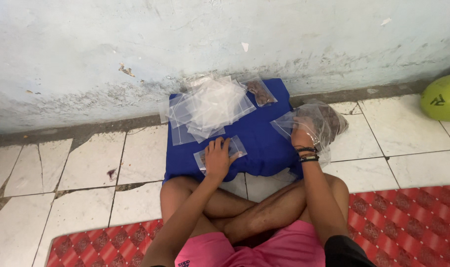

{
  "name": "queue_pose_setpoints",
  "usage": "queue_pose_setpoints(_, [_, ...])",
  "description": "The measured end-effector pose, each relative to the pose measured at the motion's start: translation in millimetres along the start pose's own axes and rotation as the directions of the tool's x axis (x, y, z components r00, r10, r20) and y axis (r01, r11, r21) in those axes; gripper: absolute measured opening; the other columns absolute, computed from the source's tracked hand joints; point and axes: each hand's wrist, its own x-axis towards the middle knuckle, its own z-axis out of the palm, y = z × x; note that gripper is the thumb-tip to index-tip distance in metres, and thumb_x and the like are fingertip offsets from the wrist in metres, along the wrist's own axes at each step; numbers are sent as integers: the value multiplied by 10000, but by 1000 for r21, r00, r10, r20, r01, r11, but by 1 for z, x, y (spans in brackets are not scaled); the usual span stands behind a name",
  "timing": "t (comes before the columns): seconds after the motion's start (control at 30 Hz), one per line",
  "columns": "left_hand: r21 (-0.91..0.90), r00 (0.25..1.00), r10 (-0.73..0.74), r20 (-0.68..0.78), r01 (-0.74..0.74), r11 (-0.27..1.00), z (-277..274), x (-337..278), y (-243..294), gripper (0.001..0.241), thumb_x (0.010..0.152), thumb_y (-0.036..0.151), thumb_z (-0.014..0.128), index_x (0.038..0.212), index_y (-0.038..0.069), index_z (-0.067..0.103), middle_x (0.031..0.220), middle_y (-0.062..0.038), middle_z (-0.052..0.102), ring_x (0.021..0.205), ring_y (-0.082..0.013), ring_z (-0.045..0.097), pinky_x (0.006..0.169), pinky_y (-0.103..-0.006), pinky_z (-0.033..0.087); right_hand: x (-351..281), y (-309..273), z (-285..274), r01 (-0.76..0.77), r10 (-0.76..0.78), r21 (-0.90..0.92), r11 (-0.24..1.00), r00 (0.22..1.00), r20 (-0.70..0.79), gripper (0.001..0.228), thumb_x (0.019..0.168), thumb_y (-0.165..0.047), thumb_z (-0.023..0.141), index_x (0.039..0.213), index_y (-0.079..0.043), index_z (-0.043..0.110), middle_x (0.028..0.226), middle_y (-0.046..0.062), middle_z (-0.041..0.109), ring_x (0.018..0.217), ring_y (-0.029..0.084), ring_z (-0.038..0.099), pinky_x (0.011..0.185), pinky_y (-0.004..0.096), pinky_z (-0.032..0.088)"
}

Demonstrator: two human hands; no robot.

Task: The person fills small plastic bags with beans by hand and seals each bag.

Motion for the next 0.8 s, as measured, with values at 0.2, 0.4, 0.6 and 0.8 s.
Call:
queue_pose_setpoints(0.2, [22,1000,2,-4,-2,1000,4,-2,0,641,861,587,728,1320,149,634,1232,-63,524,1139,-275,542,959,-467,486,7,-63,-70,-38,38,42,998,999,-10,204,964,-196,765,1132,-81,779,967,188,715,991,416,722,786,555,613])
queue_pose_setpoints(0.4, [13,1000,-5,13,5,1000,-1,-1,1,637,860,589,739,1306,143,646,1220,-67,535,1128,-275,546,944,-470,493,18,-73,-84,-336,313,229,914,941,132,572,1074,-269,675,551,-113,503,420,27,419,369,148,413,376,351,338])
queue_pose_setpoints(0.6, [32,1000,10,-12,-10,999,-2,-1,2,627,862,566,750,1309,138,649,1219,-73,535,1119,-272,550,939,-452,485,26,-66,-65,-163,190,245,956,978,-89,341,1092,-206,664,777,-76,655,600,69,595,549,172,626,500,258,506])
queue_pose_setpoints(0.8, [37,1000,13,-1,-13,999,-3,0,1,666,819,572,764,1317,148,637,1228,-57,540,1117,-272,556,930,-452,488,29,-66,-44,-124,133,146,982,990,-55,348,1002,-307,725,863,12,714,761,228,685,774,411,730,641,507,593])
